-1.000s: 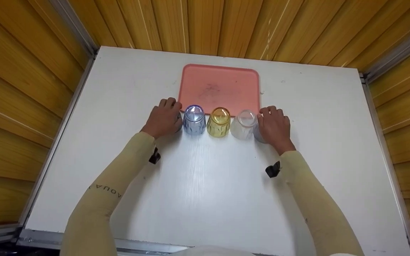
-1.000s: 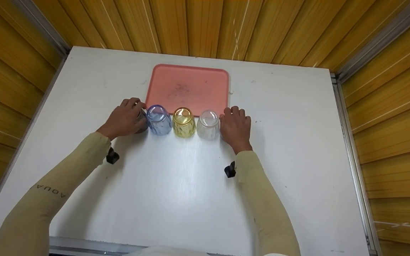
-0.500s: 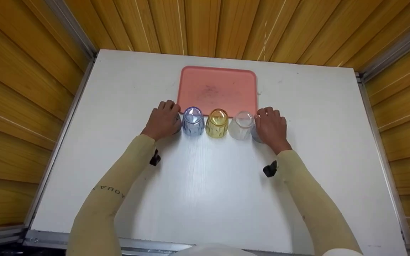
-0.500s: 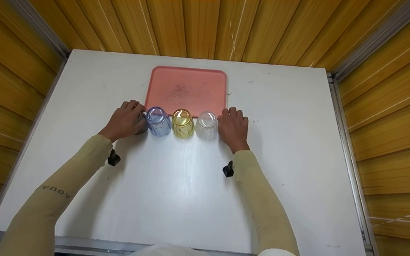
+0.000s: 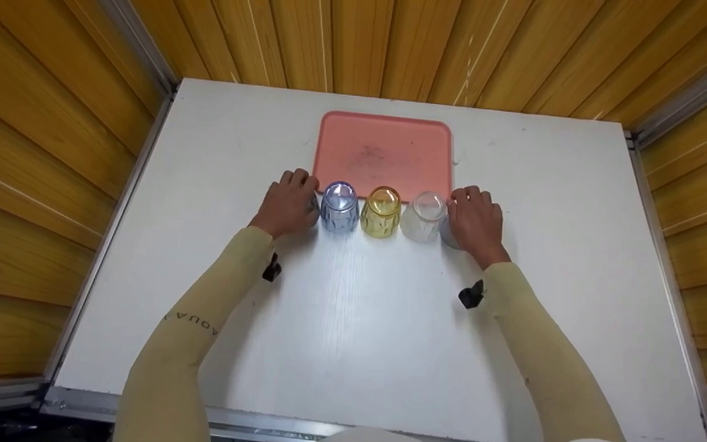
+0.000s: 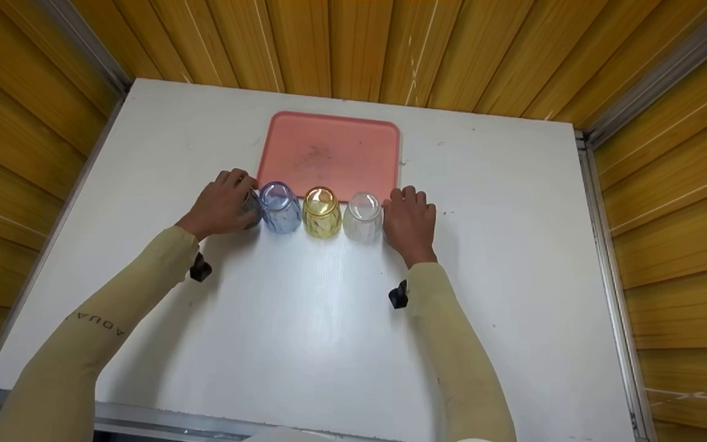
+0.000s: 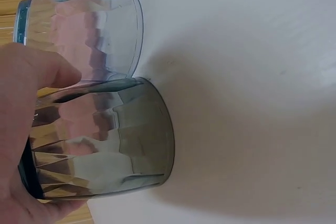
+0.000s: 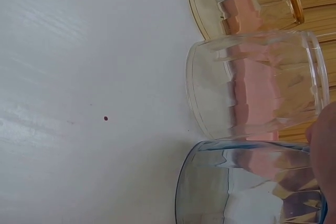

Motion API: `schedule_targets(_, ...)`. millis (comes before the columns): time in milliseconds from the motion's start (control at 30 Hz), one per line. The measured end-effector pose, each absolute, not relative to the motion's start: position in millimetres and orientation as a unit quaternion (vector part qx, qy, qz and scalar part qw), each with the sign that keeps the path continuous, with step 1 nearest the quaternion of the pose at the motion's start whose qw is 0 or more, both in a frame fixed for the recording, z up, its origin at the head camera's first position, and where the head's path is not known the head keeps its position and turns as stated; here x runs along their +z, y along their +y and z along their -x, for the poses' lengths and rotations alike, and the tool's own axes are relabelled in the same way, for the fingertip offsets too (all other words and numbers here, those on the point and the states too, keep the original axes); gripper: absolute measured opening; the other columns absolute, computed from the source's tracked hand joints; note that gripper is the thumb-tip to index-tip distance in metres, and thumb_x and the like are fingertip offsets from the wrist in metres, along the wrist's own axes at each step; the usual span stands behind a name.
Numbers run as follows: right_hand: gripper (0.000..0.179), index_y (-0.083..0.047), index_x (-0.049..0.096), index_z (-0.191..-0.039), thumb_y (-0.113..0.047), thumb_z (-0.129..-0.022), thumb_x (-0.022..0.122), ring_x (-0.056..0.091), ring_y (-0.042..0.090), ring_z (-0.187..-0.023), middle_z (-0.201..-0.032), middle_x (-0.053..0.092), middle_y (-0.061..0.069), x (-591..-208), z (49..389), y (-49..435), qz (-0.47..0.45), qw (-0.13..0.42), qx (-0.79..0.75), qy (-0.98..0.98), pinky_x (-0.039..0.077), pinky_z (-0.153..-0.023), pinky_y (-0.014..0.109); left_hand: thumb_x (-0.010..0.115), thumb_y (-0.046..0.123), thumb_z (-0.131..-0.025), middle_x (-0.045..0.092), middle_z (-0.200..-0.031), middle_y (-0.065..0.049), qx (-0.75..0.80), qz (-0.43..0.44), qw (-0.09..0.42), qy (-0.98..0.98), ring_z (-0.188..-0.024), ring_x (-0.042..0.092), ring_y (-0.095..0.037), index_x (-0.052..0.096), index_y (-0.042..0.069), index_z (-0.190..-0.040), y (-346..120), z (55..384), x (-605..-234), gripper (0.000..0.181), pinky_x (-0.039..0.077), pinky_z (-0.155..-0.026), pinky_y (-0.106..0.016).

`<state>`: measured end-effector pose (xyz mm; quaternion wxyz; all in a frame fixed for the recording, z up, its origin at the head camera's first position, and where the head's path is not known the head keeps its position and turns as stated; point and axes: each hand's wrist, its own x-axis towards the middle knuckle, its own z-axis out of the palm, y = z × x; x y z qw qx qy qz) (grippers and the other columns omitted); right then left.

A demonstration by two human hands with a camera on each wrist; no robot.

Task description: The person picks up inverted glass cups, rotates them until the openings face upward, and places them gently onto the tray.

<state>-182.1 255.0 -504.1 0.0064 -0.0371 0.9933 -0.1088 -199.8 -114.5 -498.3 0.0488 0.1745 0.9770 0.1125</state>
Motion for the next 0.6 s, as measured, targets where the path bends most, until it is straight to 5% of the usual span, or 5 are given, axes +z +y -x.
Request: schedule_targets(600, 0.037, -0.006, 0.056, -0.12, -0.033, -0.103, 0.038, 0.047, 0.038, -0.114, -0.127, 0.052, 0.017, -509.2, 179.4, 255.0, 0.046, 0.003, -0.115, 0.992, 0.042, -0.087, 0.057, 0.061, 0.025, -0.081, 0.044, -0.132, -0.009, 0.137, -0.171, 0.096, 0.971, -0.121, 0.04, -0.029, 0.048, 0.016, -0.127, -117.0, 196.9, -497.6, 0.049, 0.046, -0.096, -0.05)
